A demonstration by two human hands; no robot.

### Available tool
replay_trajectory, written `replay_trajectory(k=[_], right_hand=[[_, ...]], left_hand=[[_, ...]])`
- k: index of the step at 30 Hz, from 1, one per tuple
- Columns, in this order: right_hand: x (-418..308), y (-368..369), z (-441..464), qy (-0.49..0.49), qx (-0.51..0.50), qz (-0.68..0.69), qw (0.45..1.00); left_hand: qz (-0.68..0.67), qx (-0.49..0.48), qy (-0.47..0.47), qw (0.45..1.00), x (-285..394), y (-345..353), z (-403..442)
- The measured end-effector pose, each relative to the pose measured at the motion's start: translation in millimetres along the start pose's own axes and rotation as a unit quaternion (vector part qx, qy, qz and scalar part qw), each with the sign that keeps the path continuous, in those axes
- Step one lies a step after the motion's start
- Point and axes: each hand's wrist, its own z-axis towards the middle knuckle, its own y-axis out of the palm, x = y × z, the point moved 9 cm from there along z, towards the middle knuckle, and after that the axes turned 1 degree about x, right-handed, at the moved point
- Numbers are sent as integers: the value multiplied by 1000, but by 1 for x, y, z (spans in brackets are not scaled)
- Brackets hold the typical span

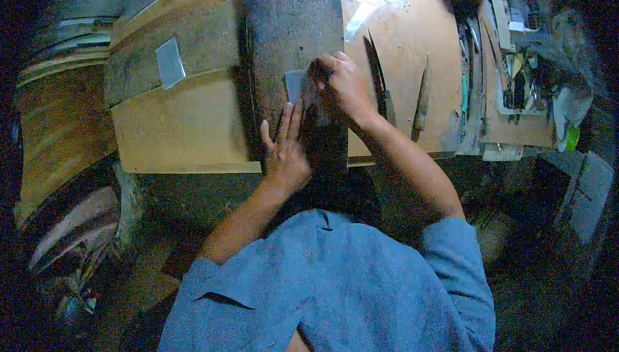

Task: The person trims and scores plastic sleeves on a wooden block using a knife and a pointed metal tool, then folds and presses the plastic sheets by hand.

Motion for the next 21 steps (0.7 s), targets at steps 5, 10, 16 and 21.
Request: replay_trajectory(k=[5,10,16,21], right_hand=[[-4,-1,0,7,-10,7,1000],[-1,-2,-1,15,2,9,1000],[8,-48,-27,80,106,55,990],[84,-129,-77,151,213,-211,942]], left_hand=[[62,-27,-11,998,0,6,1],[20,-4,-18,1000,3,0,3],[69,-93,-46,992,2,8,4],[41,-29,-35,998,3,6,3]])
